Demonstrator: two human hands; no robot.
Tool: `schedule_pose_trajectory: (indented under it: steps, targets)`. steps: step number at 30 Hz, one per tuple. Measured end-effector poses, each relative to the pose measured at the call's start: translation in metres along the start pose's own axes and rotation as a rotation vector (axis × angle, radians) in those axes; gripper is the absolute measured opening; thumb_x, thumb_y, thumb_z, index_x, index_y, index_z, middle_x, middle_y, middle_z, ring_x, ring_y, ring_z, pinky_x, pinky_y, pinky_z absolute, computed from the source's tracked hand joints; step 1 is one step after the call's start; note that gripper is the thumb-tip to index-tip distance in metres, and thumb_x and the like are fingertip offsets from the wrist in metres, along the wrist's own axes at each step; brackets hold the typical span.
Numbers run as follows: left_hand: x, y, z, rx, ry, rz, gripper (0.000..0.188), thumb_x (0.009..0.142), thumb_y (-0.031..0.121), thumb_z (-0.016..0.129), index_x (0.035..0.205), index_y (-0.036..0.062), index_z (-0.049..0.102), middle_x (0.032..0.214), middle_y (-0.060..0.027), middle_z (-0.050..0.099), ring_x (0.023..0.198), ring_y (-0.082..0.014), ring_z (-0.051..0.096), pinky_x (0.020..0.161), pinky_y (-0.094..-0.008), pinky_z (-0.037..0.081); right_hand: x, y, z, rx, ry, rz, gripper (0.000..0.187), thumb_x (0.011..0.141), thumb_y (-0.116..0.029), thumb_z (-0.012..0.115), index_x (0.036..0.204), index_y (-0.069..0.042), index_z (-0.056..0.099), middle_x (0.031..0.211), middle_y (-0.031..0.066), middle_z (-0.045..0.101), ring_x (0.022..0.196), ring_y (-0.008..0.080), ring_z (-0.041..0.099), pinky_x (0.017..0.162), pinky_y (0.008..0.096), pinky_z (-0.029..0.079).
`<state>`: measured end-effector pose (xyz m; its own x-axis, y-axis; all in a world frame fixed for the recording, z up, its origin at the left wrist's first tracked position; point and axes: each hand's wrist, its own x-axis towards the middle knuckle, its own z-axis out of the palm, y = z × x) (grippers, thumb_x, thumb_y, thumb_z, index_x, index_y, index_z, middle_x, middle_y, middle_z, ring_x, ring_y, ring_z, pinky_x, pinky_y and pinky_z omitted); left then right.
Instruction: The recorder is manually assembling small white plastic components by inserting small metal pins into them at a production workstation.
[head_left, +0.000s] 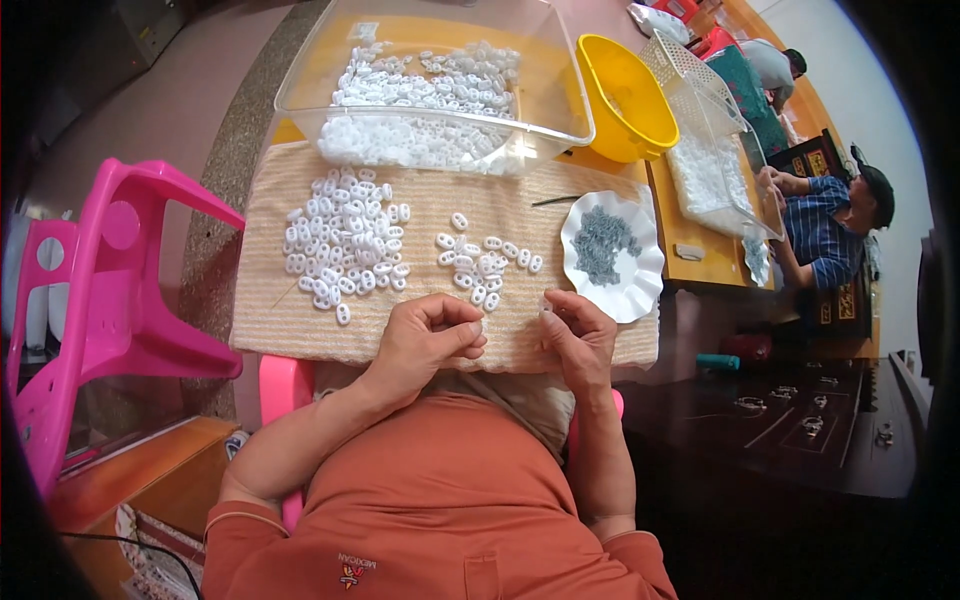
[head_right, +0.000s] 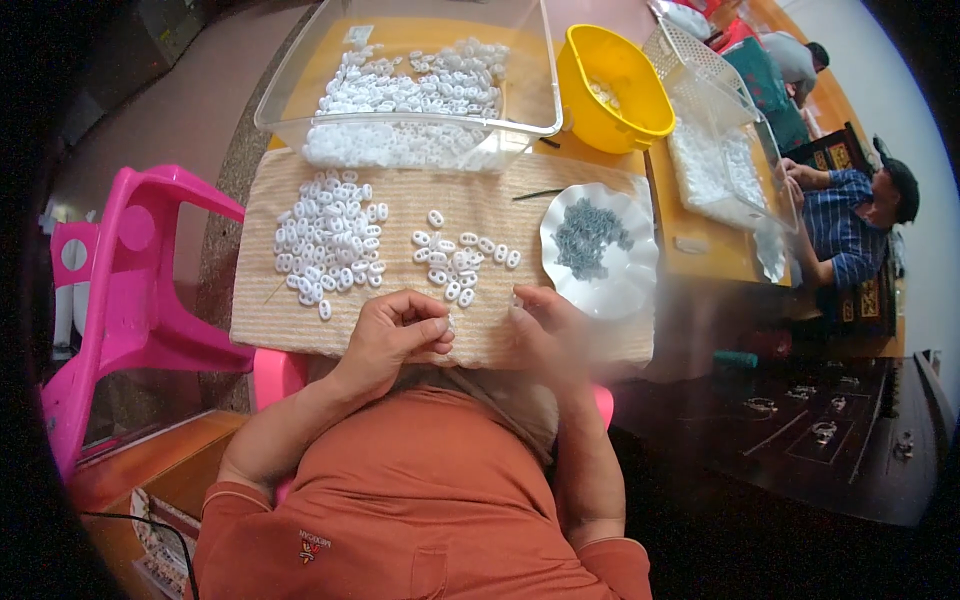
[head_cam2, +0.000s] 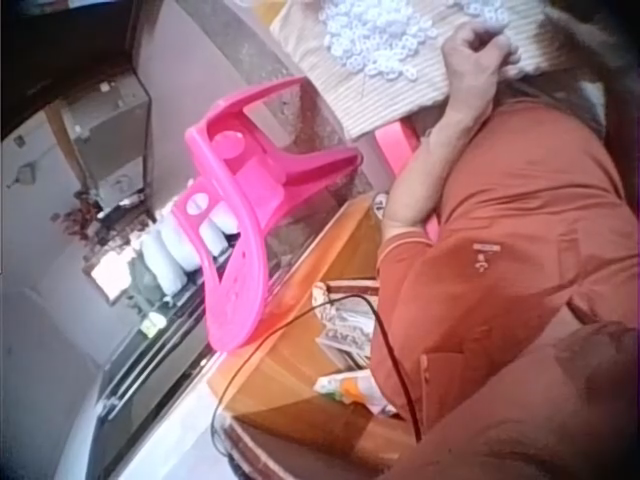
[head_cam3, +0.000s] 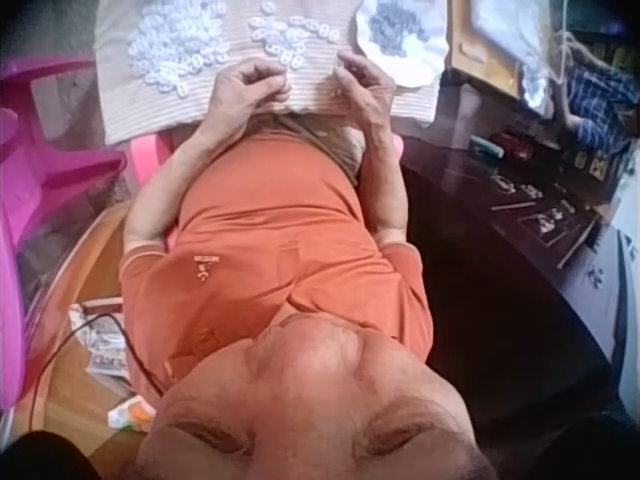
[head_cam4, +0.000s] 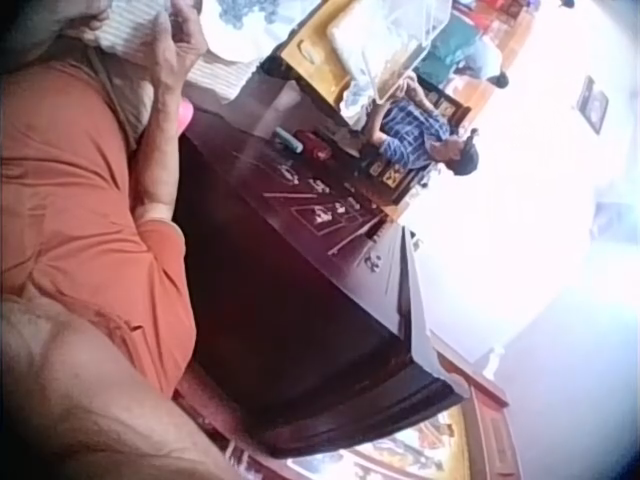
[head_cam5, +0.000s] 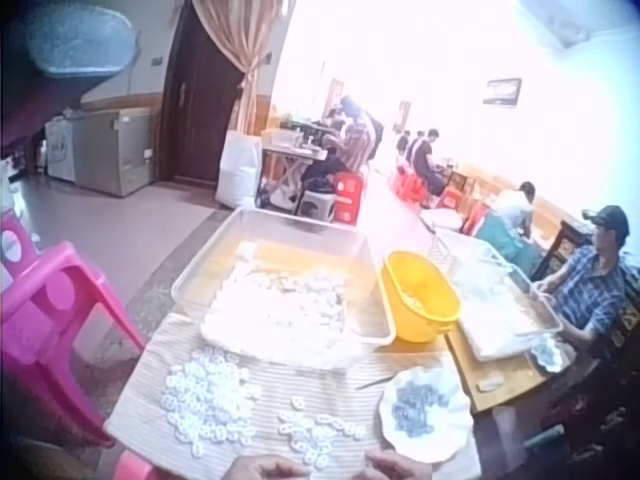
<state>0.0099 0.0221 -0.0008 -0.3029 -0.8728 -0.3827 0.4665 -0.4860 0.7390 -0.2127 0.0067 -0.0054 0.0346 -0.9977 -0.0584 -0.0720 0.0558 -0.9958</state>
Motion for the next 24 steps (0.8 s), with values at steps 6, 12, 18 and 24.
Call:
schedule_pose_trajectory:
  steps: [6,12,18,24]
  targets:
    - [-0.001,0.0,0.0,0.001,0.007,-0.028,0.015,0.089,0.004,0.061,0.103,-0.0022,0.061,0.089,-0.0072,0.065,0.077,-0.0121,0.066,0.068,-0.0227,0.056,-0.002,-0.003,0.0,0.071,0.044,0.05,0.021,0.086,0.0,0.064,0.106,0.002,0.062,0.076,0.0057,0.062,0.058,0.0096,0.055,0.053,0.0258,0.051]
    - [-0.001,0.0,0.001,-0.002,0.02,-0.03,0.013,0.088,0.007,0.064,0.099,0.0019,0.06,0.085,-0.0061,0.066,0.073,-0.0114,0.065,0.066,-0.0245,0.056,-0.003,-0.001,-0.007,0.341,0.012,0.116,0.028,0.084,-0.002,0.064,0.112,0.0,0.061,0.083,0.0081,0.062,0.055,0.0105,0.05,0.05,0.0258,0.049]
    - [-0.002,0.001,0.003,-0.008,0.02,-0.034,0.012,0.088,0.006,0.064,0.099,0.0015,0.06,0.085,-0.0063,0.065,0.073,-0.0114,0.065,0.066,-0.0246,0.056,-0.002,0.002,-0.013,0.475,-0.058,0.146,0.035,0.082,-0.002,0.066,0.116,-0.006,0.061,0.086,0.0085,0.059,0.055,0.0104,0.047,0.049,0.0247,0.048]
    - [-0.002,0.0,0.003,-0.015,0.022,-0.033,0.011,0.088,0.006,0.063,0.098,0.0013,0.06,0.085,-0.0066,0.065,0.073,-0.012,0.065,0.067,-0.0251,0.057,-0.001,-0.002,-0.011,0.542,-0.062,0.184,0.036,0.081,-0.001,0.066,0.116,-0.007,0.061,0.091,0.0075,0.059,0.059,0.0102,0.047,0.049,0.0241,0.048]
